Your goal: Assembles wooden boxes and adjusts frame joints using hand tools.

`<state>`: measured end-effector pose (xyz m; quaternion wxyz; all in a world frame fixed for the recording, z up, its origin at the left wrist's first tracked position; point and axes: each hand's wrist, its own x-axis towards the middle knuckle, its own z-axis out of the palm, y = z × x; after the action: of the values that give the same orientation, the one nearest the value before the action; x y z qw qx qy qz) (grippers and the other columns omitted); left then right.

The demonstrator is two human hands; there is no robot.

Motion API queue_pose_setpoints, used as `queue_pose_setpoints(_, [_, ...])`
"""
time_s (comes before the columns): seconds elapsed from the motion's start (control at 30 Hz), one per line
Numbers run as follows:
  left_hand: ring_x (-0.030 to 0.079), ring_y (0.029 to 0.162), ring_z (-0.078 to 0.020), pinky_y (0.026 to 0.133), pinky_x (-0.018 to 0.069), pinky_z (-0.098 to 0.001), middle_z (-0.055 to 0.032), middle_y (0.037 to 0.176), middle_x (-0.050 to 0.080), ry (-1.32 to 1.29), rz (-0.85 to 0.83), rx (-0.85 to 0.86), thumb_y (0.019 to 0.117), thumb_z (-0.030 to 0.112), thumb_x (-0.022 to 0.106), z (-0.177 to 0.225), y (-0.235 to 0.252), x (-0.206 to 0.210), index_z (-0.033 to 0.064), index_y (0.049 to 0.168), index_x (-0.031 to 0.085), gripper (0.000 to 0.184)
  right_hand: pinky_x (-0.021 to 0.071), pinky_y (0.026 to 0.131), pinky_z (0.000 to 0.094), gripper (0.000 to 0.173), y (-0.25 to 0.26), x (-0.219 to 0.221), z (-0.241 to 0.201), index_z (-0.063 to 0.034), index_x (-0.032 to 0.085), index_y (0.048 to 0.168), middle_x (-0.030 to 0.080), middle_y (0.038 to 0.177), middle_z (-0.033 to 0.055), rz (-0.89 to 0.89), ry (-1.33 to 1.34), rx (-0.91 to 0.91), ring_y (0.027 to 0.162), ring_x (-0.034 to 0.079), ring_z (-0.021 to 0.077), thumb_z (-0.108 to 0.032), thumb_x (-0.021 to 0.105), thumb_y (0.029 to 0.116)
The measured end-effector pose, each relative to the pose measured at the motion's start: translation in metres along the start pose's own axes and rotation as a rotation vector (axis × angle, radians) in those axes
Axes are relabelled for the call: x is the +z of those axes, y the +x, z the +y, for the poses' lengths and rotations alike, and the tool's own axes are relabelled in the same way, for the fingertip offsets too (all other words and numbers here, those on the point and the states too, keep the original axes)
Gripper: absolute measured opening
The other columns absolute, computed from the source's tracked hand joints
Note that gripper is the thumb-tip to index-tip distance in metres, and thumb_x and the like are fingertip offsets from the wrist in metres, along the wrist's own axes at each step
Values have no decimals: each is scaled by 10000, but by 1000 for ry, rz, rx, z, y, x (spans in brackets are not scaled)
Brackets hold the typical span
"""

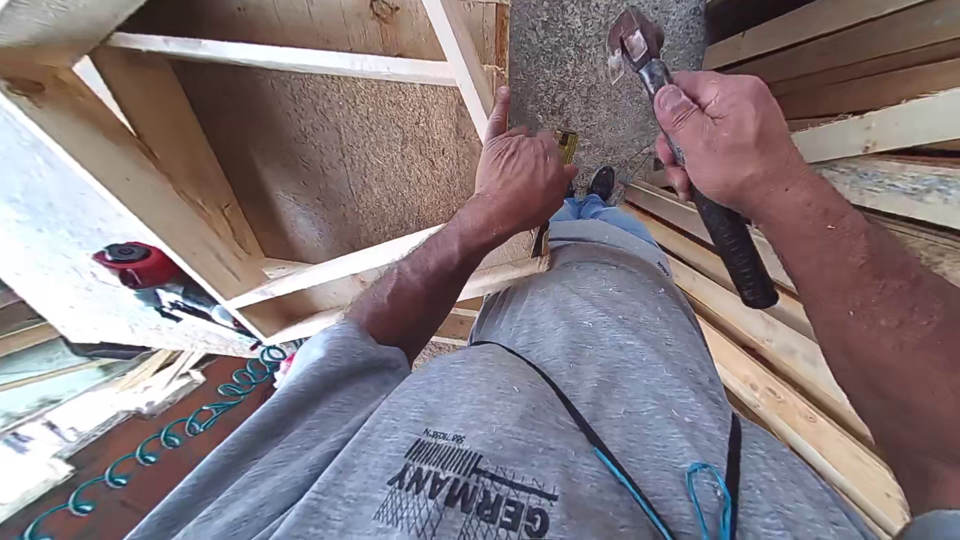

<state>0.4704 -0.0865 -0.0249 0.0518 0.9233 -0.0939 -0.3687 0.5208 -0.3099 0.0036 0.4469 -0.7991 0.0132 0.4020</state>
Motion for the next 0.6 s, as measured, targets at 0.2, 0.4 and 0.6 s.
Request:
queue_pose_setpoints(0.2, [726, 992, -258, 1034, 547, -556, -84, 986, 716, -1383, 356, 664, 1061, 275, 526, -49, -19, 3, 14, 1201, 511, 296, 521, 377, 297, 358, -23, 10, 31, -97, 605, 1294, 578, 684, -9, 108, 257, -121, 450, 553, 127, -340, 411, 1118])
queue_pose_setpoints(0.4, [528, 504, -32, 431, 455, -224, 82, 671, 586, -975, 376, 220, 872, 279, 747, -67, -114, -27, 166, 917, 630, 169, 535, 415, 338, 382, -42, 22, 77, -150, 609, 1200, 596, 681, 15, 116, 73, 4, 446, 561, 145, -487, 573, 1023])
queue_pose_setpoints(0.6, [702, 893, -388, 767, 534, -645, -161, 896, 706, -376, -128, -317, 968, 334, 654, -29, -115, 42, 69, 1067, 661, 283, 500, 589, 489, 472, -49, 26, 109, -104, 647, 994, 589, 703, 45, -105, -297, 46, 613, 585, 202, -562, 710, 898])
